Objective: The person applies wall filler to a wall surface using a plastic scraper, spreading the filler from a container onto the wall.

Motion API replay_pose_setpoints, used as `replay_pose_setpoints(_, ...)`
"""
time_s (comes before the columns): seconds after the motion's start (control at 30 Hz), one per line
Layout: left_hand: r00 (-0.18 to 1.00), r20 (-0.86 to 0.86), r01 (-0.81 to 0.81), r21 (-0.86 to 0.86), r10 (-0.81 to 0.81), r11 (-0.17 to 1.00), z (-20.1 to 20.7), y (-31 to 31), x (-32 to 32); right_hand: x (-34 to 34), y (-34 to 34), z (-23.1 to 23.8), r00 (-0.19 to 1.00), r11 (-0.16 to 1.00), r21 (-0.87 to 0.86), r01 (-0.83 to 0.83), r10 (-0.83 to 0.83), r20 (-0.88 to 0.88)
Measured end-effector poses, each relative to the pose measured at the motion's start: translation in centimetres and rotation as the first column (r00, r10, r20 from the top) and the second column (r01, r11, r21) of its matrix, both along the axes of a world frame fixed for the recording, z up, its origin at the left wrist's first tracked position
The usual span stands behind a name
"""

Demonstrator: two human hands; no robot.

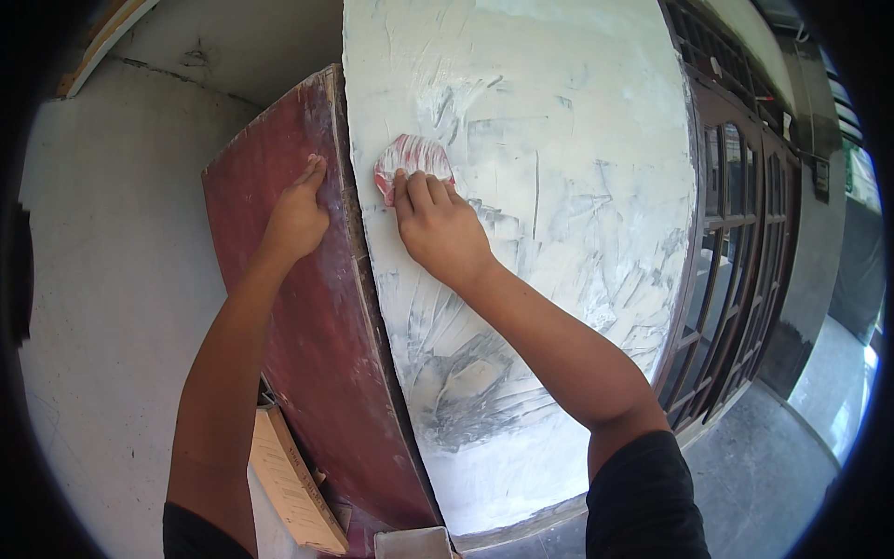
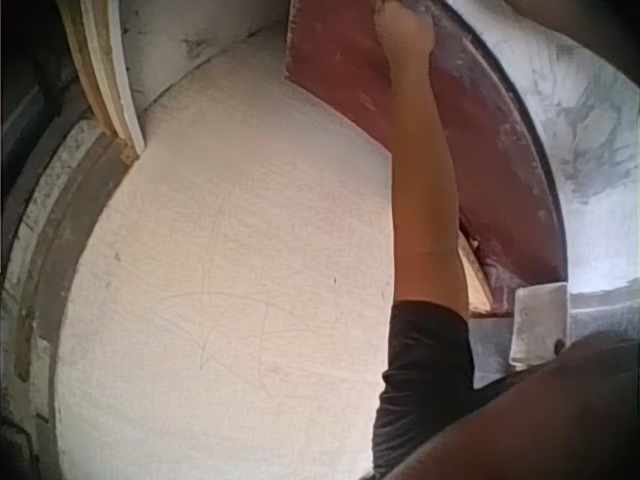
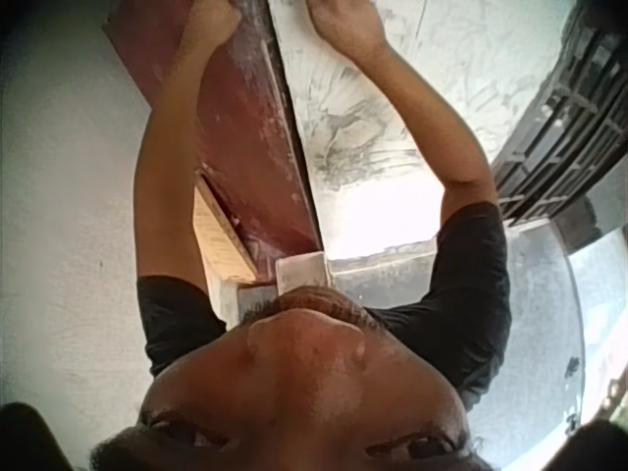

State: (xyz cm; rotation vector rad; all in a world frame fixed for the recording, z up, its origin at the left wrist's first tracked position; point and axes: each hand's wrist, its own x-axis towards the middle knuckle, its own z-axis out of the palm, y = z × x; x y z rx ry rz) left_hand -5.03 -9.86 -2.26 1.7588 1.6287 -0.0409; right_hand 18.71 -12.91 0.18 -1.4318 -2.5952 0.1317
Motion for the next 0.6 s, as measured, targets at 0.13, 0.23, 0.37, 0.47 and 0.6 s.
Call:
replay_pose_setpoints(0.13, 0.999, -0.022, 0.049, -0.024, -0.049, 0.999, 0.5, 0.3, 0.1, 1.9, 2.8, 3.1, 0.984, 0.990, -0.022, 0.141, -0.143, -0.110)
replay_pose_setpoints(0.23, 0.998, -0.033, 0.054, -0.017, -0.055, 0.998, 0.6, 0.7, 0.4, 4.1, 8.4, 1.7, 0.963, 0.962, 0.050, 0.268, -0.267, -0.016)
replay_pose_setpoints(0.37, 0.996, -0.085, -0.016, -0.062, 0.010, 0.998, 1.1, 0.5, 1.4, 4.0, 8.4, -1.5, 0.973, 0.979, -0.021, 0.205, -0.202, 0.112)
replay_pose_setpoints(0.47, 0.997, -0.077, -0.019, -0.028, 0.017, 0.999, 0.9, 0.2, 1.0, 1.7, 2.4, -3.0, 0.987, 1.000, 0.027, -0.004, -0.001, 0.162)
replay_pose_setpoints(0.6, 0.997, -0.067, -0.040, -0.027, 0.038, 0.999, 1.0, 1.2, 0.8, 1.0, -1.2, 0.4, 0.992, 0.990, -0.103, 0.101, -0.108, -0.066)
